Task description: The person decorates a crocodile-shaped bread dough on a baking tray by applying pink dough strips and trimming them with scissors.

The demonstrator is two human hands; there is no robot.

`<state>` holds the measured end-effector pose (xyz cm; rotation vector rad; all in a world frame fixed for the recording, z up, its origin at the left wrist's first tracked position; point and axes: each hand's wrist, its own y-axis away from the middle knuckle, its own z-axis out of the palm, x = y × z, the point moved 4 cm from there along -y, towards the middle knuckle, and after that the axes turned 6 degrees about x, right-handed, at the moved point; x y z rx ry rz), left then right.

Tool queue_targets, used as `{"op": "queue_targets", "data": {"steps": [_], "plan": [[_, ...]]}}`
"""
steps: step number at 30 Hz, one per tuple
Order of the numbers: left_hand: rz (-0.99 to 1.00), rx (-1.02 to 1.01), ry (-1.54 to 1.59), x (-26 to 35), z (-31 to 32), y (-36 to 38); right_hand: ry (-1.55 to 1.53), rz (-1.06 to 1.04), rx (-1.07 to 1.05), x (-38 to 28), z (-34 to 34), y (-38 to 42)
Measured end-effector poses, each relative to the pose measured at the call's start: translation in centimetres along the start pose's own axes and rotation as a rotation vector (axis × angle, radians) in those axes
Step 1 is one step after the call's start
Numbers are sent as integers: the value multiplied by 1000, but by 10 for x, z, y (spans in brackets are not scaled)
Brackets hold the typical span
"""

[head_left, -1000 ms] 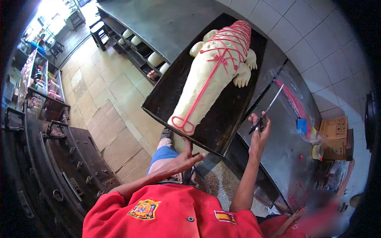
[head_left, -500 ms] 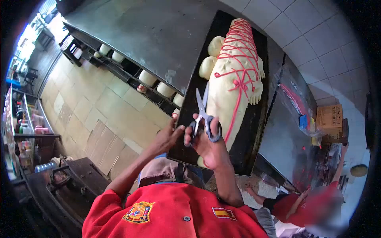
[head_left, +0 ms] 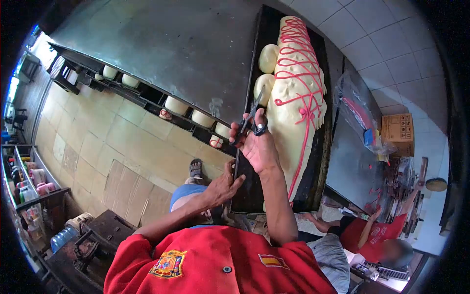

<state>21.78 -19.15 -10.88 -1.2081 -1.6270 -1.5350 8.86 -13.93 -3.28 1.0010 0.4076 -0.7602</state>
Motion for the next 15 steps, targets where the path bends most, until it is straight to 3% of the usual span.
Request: {"op": "queue_targets", "data": {"steps": [3, 6, 13, 15], "plan": [[79, 29, -72, 1, -2, 0, 76, -79, -27, 12, -11, -7], [26, -41, -56, 4, -4, -2, 180, -114, -34, 14, -9, 12], [-27, -39, -130, -5, 1, -6, -55, 73, -1, 7, -12, 20], [66, -14, -30, -6, 2, -7, -31, 51, -1, 5, -17, 10]]}}
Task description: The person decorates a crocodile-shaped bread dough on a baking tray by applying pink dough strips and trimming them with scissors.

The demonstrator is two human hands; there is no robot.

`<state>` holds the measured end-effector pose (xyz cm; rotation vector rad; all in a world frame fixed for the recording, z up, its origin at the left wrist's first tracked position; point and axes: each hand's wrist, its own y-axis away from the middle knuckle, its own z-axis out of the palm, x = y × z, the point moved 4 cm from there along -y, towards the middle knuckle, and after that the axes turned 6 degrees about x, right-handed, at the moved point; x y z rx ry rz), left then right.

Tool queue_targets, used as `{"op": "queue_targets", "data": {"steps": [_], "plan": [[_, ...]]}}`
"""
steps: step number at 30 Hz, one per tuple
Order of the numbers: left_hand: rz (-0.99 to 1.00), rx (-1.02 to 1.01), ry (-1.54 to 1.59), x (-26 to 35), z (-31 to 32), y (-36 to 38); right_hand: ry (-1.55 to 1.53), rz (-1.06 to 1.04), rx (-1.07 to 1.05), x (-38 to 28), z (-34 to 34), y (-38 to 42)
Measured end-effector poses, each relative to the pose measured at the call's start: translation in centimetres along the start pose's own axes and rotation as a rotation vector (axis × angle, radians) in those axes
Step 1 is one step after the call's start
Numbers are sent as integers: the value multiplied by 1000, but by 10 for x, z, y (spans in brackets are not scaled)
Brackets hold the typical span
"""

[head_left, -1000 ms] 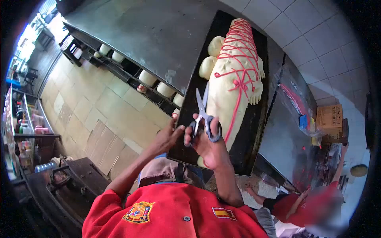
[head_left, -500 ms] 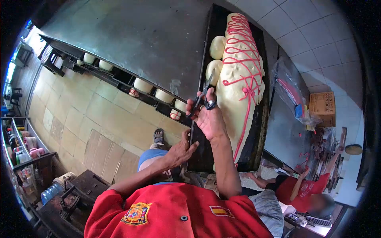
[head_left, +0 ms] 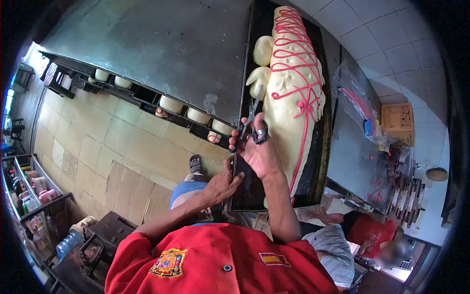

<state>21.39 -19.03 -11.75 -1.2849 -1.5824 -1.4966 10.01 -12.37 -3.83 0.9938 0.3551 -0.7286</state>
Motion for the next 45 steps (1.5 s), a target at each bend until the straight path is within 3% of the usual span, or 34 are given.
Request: {"op": "queue_targets", "data": {"steps": [6, 11, 17, 21, 23, 24, 26, 31, 32, 37, 39, 45], "plan": [[82, 71, -9, -6, 5, -1, 273, -77, -7, 9, -12, 20], [-14, 16, -57, -11, 8, -2, 88, 27, -7, 5, -17, 25], [87, 32, 8, -7, 6, -3, 286, -36, 52, 4, -35, 20], [39, -10, 23, -14, 8, -5, 183, -71, -57, -14, 4, 47], [-8, -43, -3, -19, 10, -5, 105, -80, -177, -33, 21, 21], [65, -10, -15, -19, 10, -5, 92, -66, -177, -45, 30, 5], [146, 28, -34, -12, 4, -4, 80, -94, -144, -61, 40, -37], [111, -27, 89, 10, -7, 1, 111, -73, -75, -83, 52, -105], [30, -59, 67, 9, -7, 0, 99, -58, -35, -83, 51, -112], [100, -34, 69, 1, -5, 0, 33, -77, -17, -82, 41, -136], [98, -41, 62, 0, -4, 0, 178, -253, -105, -81, 43, -139], [48, -60, 28, -2, -3, -2, 78, -71, -69, -65, 49, -98]]}}
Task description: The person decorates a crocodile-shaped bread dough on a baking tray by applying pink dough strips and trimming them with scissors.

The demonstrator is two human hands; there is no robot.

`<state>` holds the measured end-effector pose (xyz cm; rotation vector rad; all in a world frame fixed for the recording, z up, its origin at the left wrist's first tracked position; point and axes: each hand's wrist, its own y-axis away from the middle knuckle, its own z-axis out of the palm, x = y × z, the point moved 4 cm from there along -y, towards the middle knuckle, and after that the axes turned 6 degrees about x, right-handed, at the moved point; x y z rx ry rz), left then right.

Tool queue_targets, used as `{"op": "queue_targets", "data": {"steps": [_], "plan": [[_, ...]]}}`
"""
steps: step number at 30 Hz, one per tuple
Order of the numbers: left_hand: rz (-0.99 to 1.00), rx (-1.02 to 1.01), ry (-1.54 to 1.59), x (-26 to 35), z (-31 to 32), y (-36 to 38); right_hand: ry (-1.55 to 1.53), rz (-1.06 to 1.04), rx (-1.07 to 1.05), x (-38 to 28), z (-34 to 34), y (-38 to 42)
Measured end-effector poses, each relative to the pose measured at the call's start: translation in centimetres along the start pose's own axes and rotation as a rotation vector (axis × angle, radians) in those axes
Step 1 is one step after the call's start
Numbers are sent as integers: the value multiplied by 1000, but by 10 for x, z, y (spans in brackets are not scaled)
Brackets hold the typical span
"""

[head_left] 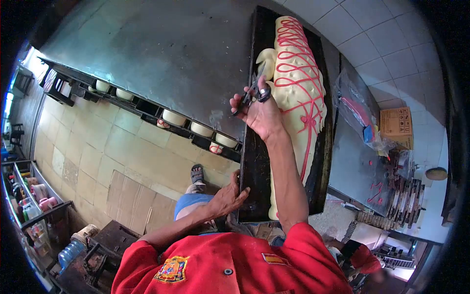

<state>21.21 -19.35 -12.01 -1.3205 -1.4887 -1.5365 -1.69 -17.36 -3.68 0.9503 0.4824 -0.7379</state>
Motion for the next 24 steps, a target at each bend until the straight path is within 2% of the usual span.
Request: {"op": "queue_targets", "data": {"steps": [3, 6, 7, 12, 14, 15, 17, 21, 24], "plan": [[71, 37, 38, 4, -1, 1, -105, 30, 85, -2, -3, 2], [-13, -13, 27, 4, -1, 1, -107, -10, 41, -4, -13, -15], [16, 2, 17, 3, 0, 1, -16, -87, -3, -5, -15, -22], [-3, -3, 40, 12, -4, 1, 62, -94, 18, 9, -14, 0], [-64, -25, 21, 13, -5, 2, -60, 7, 94, 10, -5, 17], [-66, -28, 19, 9, -2, 2, -102, -5, 57, 10, -9, 14], [6, 22, 56, 2, 1, 0, -121, -24, 64, 9, -13, 4], [31, 55, 29, -1, 4, 0, -69, -84, 41, 10, -21, -10], [60, 140, 0, 3, 6, 1, -74, -102, 25, 12, -10, 37]]}}
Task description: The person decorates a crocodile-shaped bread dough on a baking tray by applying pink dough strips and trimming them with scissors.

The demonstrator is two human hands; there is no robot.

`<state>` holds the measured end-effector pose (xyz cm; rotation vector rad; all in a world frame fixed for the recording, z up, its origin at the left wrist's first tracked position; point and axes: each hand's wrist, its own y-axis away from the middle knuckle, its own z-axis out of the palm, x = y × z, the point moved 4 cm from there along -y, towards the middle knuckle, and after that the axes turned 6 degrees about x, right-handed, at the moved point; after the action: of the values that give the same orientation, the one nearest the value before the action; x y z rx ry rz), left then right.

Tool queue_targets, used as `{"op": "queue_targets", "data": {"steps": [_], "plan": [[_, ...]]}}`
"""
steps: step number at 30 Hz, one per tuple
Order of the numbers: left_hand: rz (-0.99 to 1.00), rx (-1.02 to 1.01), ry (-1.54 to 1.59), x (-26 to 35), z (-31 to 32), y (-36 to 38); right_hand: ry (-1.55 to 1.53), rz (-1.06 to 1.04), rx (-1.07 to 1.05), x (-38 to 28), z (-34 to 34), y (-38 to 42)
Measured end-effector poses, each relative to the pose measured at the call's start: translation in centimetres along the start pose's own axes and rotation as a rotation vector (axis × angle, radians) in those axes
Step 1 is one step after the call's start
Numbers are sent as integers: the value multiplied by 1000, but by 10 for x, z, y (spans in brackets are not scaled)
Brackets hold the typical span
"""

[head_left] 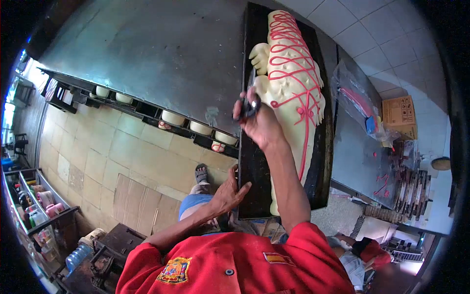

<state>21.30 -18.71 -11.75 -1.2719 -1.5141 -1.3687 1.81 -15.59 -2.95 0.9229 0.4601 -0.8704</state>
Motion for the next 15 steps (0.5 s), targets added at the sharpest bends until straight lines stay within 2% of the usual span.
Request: {"op": "queue_targets", "data": {"steps": [2, 3, 4, 5, 6, 8, 9, 10, 11, 12, 13, 14, 15], "plan": [[-105, 42, 266, 5, -1, -1, 229, 74, 63, 2, -4, 49], [-106, 35, 264, 7, 2, -3, 362, -62, 4, -3, -9, 75], [-109, 128, 323, 7, 2, -6, 494, -199, -54, -8, -18, 102], [-108, 221, 382, 8, 1, -8, 587, -311, 34, -17, -37, 123], [-104, 215, 381, 7, 5, -11, 680, -423, 124, -31, -57, 143], [-75, 315, 480, 1, 10, -19, 1078, -668, 468, -68, -113, 174], [-145, 342, 468, 0, 13, -22, 1159, -681, 637, -85, -141, 184], [-133, 333, 465, 1, 16, -20, 1233, -690, 809, -100, -170, 194], [-167, 372, 410, -2, 16, -14, 1225, -701, 820, -110, -200, 198], [-197, 413, 359, -3, 17, -11, 1245, -595, 894, -117, -238, 197], [-128, 497, 403, -4, 19, -11, 1261, -483, 964, -121, -273, 193], [-81, 512, 447, 0, 19, -9, 1258, -495, 963, -119, -309, 187], [-119, 508, 427, 5, 19, -4, 1341, -515, 904, -113, -343, 176]]}}
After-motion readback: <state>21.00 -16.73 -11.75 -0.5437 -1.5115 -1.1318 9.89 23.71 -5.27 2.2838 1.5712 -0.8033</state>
